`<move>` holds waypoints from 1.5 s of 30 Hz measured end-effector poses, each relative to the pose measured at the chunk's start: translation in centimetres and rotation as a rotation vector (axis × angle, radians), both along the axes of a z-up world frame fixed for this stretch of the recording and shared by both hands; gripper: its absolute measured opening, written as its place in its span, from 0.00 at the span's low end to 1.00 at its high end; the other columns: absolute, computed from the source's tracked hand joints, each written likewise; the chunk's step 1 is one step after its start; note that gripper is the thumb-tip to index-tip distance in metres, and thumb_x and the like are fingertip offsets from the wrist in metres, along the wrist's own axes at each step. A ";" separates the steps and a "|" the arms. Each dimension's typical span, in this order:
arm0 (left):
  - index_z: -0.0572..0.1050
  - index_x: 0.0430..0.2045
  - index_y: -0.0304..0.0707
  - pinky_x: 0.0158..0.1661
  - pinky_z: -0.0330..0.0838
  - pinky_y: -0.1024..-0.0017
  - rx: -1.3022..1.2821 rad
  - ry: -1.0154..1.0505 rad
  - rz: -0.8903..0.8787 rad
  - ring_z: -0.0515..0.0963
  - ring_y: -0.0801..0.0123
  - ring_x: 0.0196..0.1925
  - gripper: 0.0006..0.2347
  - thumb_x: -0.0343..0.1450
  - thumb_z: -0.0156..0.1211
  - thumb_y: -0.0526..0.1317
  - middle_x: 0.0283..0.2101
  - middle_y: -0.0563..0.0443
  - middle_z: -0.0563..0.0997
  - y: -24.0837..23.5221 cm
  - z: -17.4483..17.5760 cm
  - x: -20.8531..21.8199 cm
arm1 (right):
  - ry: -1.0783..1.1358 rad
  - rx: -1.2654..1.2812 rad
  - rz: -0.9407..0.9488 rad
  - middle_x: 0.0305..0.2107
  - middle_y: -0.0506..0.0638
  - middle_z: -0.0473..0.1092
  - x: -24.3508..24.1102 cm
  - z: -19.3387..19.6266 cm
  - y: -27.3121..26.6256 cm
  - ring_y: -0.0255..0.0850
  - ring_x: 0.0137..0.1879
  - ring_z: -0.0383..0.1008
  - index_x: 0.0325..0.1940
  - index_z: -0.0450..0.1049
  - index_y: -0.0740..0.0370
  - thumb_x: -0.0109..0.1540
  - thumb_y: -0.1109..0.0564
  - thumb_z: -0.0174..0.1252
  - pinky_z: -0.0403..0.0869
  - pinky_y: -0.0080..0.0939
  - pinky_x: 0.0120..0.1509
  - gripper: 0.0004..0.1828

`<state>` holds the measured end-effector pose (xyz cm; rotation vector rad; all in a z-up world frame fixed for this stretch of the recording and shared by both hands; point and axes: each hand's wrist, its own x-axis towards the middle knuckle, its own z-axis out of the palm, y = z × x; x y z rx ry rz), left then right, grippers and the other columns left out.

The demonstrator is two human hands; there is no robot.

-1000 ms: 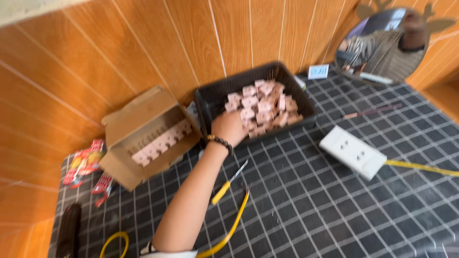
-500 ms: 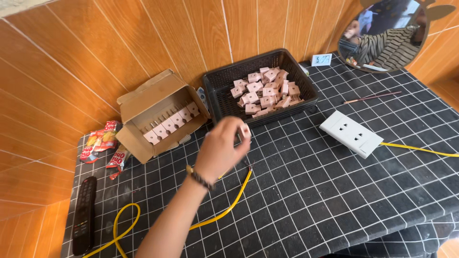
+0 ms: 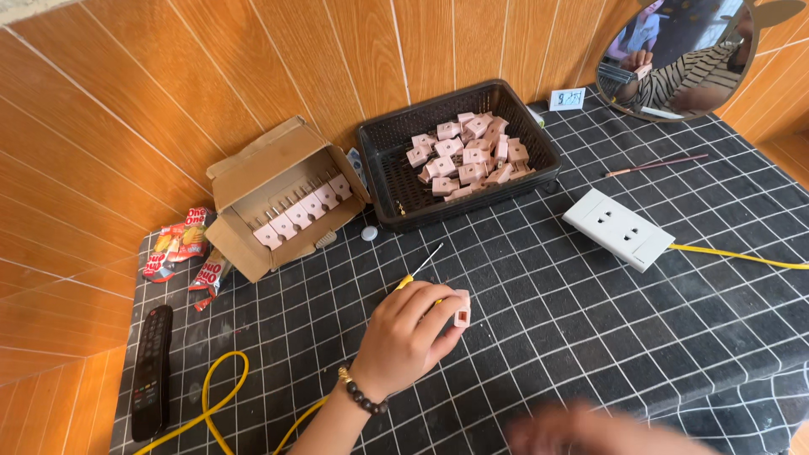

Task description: The person assembles a small pink electrical component by inserting a metal pin and securing it with a screwdriver. They then connect a yellow wire to the component, tightening the connection with the screwdriver. The person handles several similar components from a black basket and a cardboard box on the table.

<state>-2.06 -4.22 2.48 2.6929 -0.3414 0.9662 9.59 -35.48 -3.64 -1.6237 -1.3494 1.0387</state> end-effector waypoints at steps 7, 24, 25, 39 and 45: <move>0.77 0.42 0.33 0.44 0.79 0.64 0.029 -0.151 0.095 0.79 0.58 0.41 0.07 0.73 0.65 0.35 0.44 0.44 0.79 0.5 -4.5 0.1 | 0.110 -0.168 -0.229 0.33 0.49 0.79 5.2 5.9 16.8 0.36 0.30 0.79 0.48 0.79 0.60 0.67 0.40 0.45 0.79 0.32 0.31 0.25; 0.80 0.49 0.41 0.42 0.81 0.65 0.158 -0.106 0.106 0.80 0.58 0.46 0.10 0.75 0.66 0.31 0.47 0.45 0.79 0.9 -5.5 0.4 | 0.965 -0.032 0.069 0.22 0.58 0.66 6.8 -3.0 20.7 0.42 0.27 0.72 0.83 0.46 0.60 0.71 0.48 0.44 0.72 0.30 0.19 0.37; 0.80 0.49 0.41 0.44 0.81 0.65 0.140 -0.111 0.113 0.80 0.59 0.47 0.09 0.76 0.64 0.32 0.47 0.45 0.79 0.8 -5.5 0.3 | 1.005 -0.004 0.070 0.24 0.55 0.66 6.9 -3.2 20.6 0.40 0.29 0.73 0.83 0.47 0.59 0.70 0.51 0.46 0.73 0.32 0.24 0.37; 0.76 0.55 0.47 0.44 0.74 0.58 -0.039 0.425 0.402 0.75 0.59 0.46 0.15 0.72 0.60 0.41 0.47 0.50 0.77 5.5 -9.0 -2.2 | 1.004 0.305 -0.457 0.42 0.60 0.80 11.1 -7.7 22.2 0.48 0.48 0.81 0.47 0.71 0.56 0.58 0.59 0.69 0.79 0.41 0.47 0.16; 0.75 0.55 0.45 0.45 0.74 0.57 -0.020 0.545 0.415 0.76 0.58 0.49 0.15 0.74 0.58 0.41 0.49 0.50 0.77 4.3 -9.4 -1.7 | 0.970 0.329 -0.551 0.37 0.55 0.79 10.8 -8.3 22.2 0.40 0.38 0.76 0.46 0.75 0.58 0.60 0.56 0.69 0.77 0.38 0.47 0.14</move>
